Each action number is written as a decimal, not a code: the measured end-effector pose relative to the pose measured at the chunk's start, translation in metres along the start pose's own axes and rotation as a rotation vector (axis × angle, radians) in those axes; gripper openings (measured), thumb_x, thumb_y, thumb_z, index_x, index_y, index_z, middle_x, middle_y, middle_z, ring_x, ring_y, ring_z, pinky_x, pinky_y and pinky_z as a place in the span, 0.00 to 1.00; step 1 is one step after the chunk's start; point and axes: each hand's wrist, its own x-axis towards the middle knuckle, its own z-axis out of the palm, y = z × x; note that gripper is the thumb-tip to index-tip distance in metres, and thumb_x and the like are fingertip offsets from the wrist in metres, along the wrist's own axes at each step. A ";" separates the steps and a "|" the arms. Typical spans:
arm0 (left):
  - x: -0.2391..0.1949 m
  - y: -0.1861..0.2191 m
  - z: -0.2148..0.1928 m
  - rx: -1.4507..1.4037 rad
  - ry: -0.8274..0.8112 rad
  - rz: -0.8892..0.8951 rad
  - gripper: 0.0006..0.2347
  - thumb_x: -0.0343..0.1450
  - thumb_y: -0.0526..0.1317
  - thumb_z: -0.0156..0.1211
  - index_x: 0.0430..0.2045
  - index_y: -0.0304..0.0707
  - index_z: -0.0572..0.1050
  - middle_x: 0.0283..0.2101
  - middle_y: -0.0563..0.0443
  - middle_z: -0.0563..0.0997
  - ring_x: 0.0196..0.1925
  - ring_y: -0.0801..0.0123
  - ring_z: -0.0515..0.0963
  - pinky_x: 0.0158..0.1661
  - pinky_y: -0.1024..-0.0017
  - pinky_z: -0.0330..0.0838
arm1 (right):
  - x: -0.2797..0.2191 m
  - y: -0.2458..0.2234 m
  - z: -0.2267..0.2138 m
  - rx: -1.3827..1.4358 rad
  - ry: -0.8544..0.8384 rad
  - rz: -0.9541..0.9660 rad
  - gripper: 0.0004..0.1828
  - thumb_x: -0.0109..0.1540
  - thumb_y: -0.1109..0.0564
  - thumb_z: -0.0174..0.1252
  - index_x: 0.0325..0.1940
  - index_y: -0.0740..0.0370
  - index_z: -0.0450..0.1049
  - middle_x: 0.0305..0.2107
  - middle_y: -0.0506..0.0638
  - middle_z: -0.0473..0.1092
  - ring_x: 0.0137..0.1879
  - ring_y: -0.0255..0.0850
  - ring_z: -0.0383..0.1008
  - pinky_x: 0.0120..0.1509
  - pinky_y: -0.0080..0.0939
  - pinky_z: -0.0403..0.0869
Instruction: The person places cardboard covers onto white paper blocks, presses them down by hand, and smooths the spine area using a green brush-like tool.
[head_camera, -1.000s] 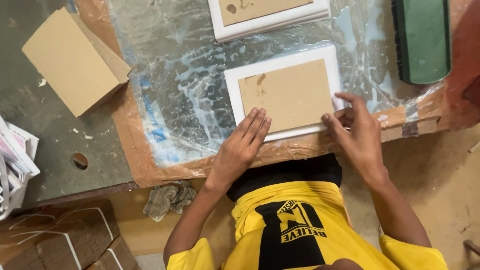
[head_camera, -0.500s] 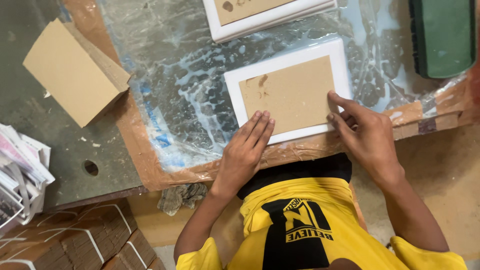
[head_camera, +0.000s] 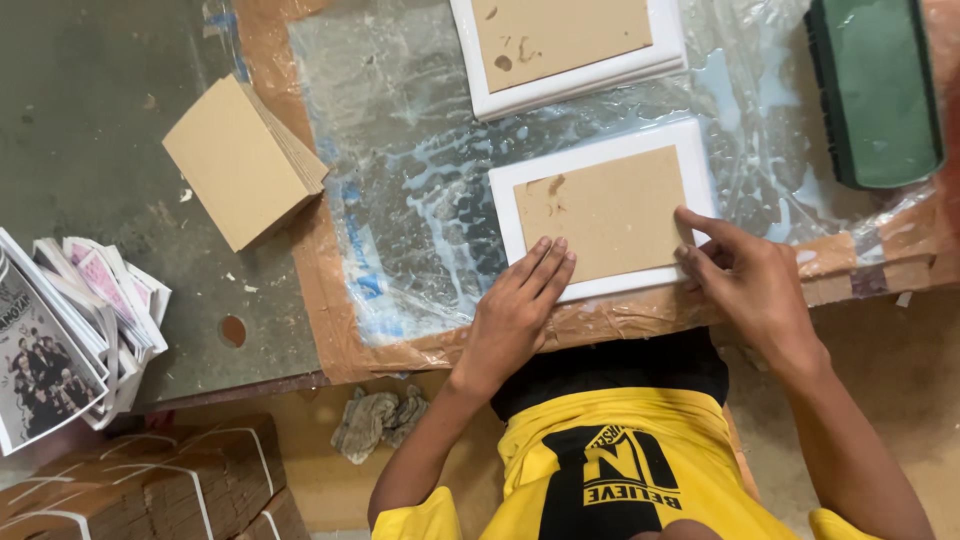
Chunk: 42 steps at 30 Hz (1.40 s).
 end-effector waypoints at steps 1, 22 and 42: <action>-0.001 -0.001 0.001 0.024 -0.005 0.003 0.26 0.65 0.25 0.58 0.62 0.32 0.70 0.67 0.44 0.72 0.72 0.56 0.69 0.64 0.59 0.69 | 0.000 0.001 -0.001 -0.033 0.002 -0.011 0.25 0.64 0.57 0.61 0.66 0.54 0.74 0.30 0.56 0.79 0.32 0.37 0.80 0.39 0.42 0.78; 0.059 -0.027 -0.003 0.017 0.238 -0.566 0.33 0.64 0.48 0.71 0.61 0.28 0.68 0.54 0.36 0.74 0.55 0.44 0.72 0.54 0.54 0.70 | 0.014 -0.006 0.055 -0.646 0.255 -0.547 0.26 0.57 0.51 0.64 0.59 0.54 0.71 0.58 0.56 0.69 0.63 0.52 0.72 0.52 0.48 0.78; 0.061 -0.023 -0.002 -0.041 0.375 -0.595 0.27 0.58 0.44 0.77 0.47 0.26 0.74 0.46 0.37 0.77 0.49 0.44 0.76 0.49 0.55 0.71 | 0.014 0.001 0.058 -0.570 0.277 -0.539 0.24 0.56 0.51 0.65 0.56 0.55 0.73 0.57 0.55 0.70 0.63 0.50 0.71 0.51 0.49 0.78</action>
